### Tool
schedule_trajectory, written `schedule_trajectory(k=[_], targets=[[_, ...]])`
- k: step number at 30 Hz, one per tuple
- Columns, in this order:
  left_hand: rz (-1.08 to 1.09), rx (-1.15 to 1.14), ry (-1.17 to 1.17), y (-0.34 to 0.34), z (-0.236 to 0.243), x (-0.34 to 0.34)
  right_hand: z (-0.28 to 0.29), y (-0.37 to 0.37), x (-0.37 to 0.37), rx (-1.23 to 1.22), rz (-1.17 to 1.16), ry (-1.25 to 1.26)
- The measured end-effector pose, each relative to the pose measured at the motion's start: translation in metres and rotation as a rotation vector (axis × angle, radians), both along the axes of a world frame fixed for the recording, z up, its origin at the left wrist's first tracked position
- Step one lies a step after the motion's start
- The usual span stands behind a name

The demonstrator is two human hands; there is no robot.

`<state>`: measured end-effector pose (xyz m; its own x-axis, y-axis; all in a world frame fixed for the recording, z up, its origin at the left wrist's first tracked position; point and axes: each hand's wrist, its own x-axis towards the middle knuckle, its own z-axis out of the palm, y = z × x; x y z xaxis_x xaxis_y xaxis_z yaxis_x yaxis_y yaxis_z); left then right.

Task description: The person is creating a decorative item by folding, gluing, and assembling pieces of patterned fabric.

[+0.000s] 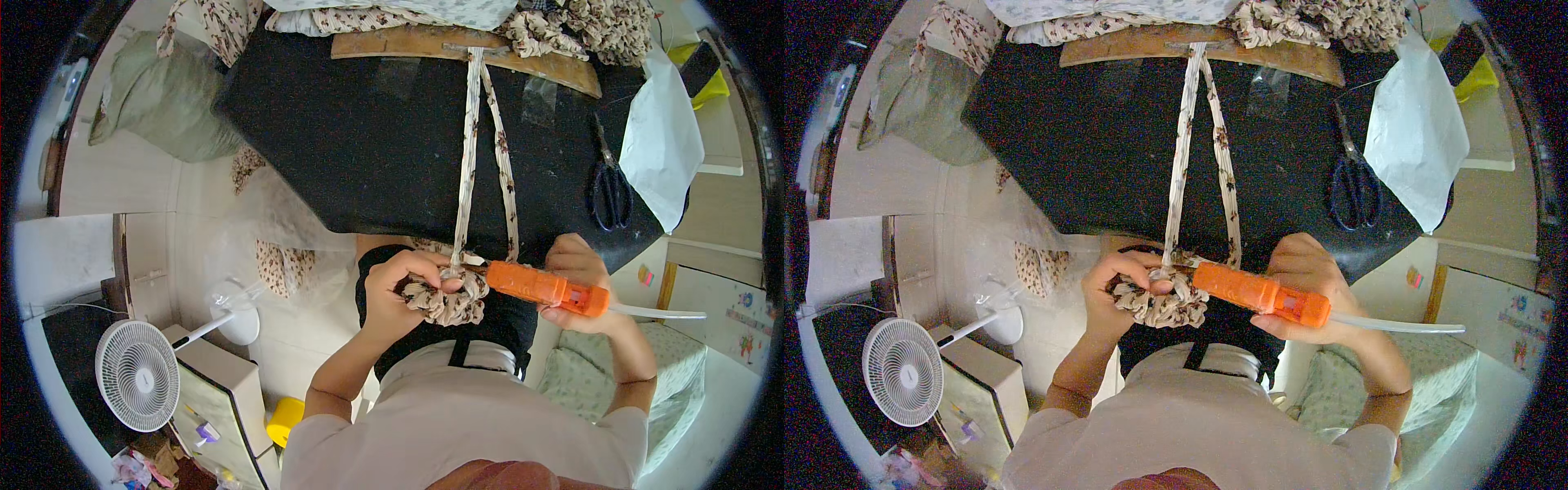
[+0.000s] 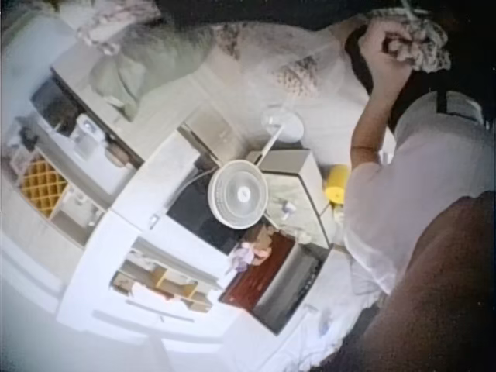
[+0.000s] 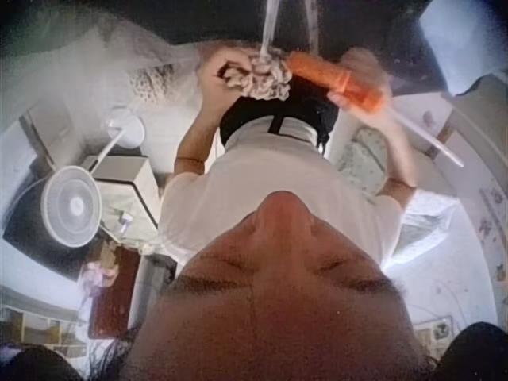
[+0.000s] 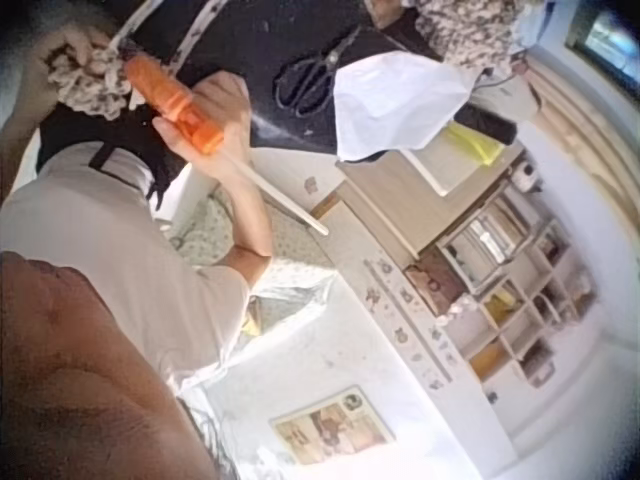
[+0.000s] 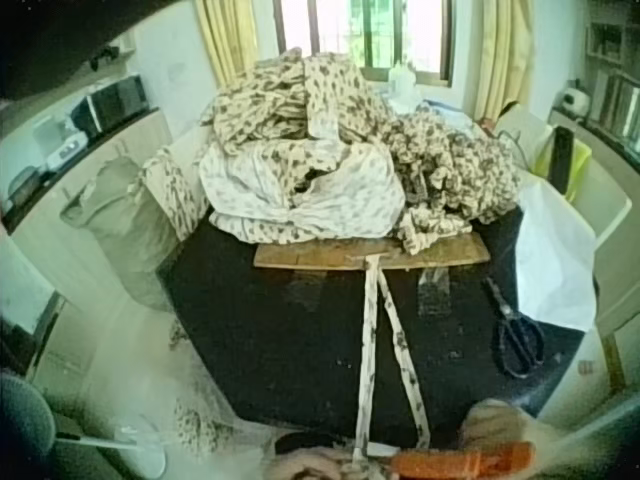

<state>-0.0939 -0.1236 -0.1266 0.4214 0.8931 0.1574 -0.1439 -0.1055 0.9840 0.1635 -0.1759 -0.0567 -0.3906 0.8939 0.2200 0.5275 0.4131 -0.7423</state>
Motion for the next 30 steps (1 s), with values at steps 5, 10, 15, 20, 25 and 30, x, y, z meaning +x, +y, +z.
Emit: schedule_trajectory(k=[5, 10, 15, 20, 25, 30], targets=[[-0.009, -0.086, -0.058, 0.000, 0.000, -0.001, -0.001, 0.008, 0.004, -0.001, 0.014, 0.001], [-0.017, -0.062, -0.042, 0.001, 0.000, -0.002, -0.006, 0.005, -0.001, 0.019, 0.056, 0.077], [-0.043, -0.108, -0.080, 0.002, 0.003, -0.001, -0.013, 0.007, 0.007, -0.042, 0.002, 0.108], [-0.033, -0.051, -0.019, 0.002, 0.003, -0.003, -0.013, 0.007, 0.004, -0.039, 0.054, 0.115], [-0.026, -0.074, -0.026, 0.002, 0.006, -0.002, -0.014, 0.006, 0.006, -0.053, 0.050, 0.131], [-0.023, -0.035, 0.004, 0.001, 0.007, -0.002, -0.014, 0.008, 0.004, -0.029, 0.046, 0.134]])
